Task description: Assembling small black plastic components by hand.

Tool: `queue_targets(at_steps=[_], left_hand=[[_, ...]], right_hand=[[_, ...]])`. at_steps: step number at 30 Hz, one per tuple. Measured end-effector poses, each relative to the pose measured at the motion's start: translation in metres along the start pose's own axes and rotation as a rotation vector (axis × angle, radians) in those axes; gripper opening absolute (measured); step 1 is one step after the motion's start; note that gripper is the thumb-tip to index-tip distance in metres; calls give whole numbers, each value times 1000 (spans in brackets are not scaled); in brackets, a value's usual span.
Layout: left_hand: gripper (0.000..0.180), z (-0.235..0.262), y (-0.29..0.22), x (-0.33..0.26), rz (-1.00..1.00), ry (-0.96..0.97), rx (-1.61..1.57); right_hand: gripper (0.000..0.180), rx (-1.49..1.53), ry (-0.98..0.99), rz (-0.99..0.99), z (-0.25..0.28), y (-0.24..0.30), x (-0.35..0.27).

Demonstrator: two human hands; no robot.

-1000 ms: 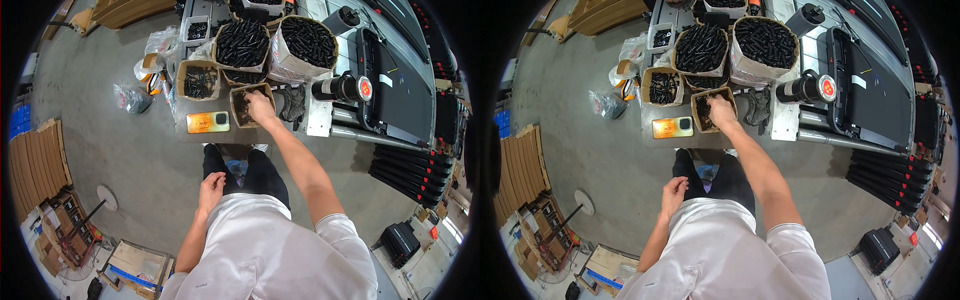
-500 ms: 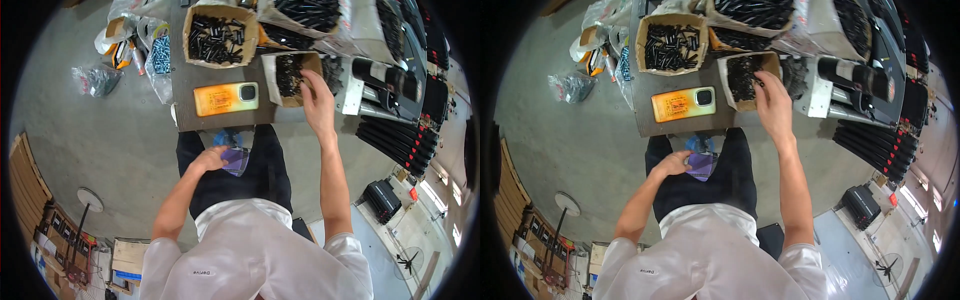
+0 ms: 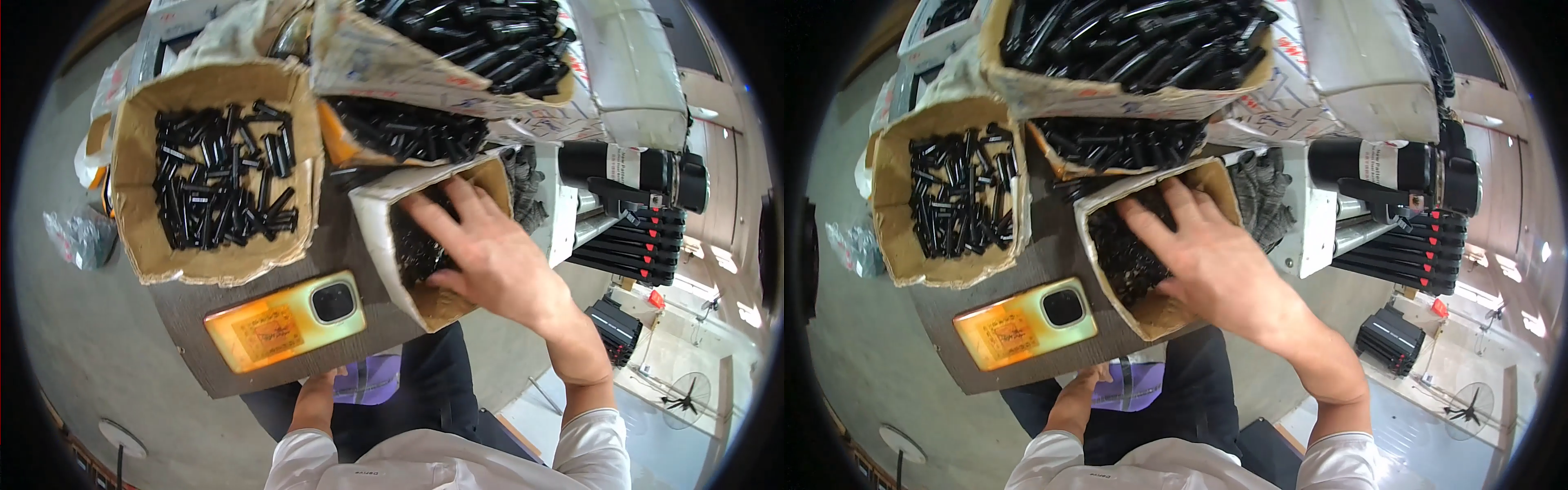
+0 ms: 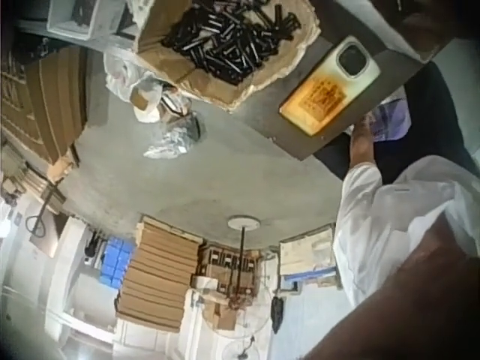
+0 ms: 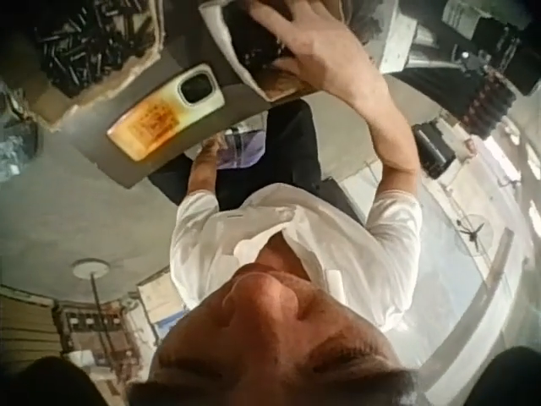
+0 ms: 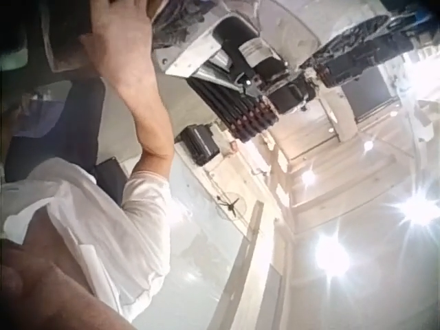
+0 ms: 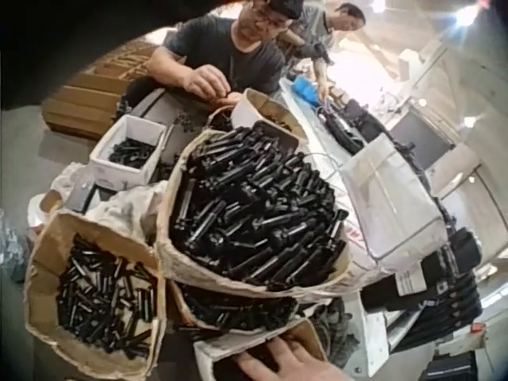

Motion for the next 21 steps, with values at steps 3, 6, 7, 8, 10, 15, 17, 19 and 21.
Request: queue_targets(at_steps=[3,6,7,8,10,15,17,19,21], left_hand=[[92,-11,19,2,-37,33,55],[90,-7,48,-4,-54,73,120],[89,-7,61,-8,-55,87,143],[88,-8,70,-13,-59,105,162],[86,-10,86,-22,-70,137,196],[82,2,116,-4,-117,188,273],[80,4,127,11,-144,210,301],[78,8,136,30,-174,229,327],[76,8,144,50,-199,250,349]], right_hand=[[90,-17,-2,70,-1,8,10],[75,45,-75,164,-2,3,4],[75,51,-109,167,1,1,4],[64,80,-97,182,0,-3,3],[54,109,-111,198,-3,-8,2],[31,217,-245,271,4,-18,0],[24,302,-274,281,13,-20,-1],[34,288,-241,286,19,-20,-4],[45,276,-206,293,15,-19,-10]])
Point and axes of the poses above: each hand's wrist, its own x-axis towards the middle knuckle, its own z-axis out of the back of the hand, y = z × x, the point moved 8 cm from there along x, towards the middle knuckle, and after that the axes turned 2 degrees about -x, right-handed, at the moved point
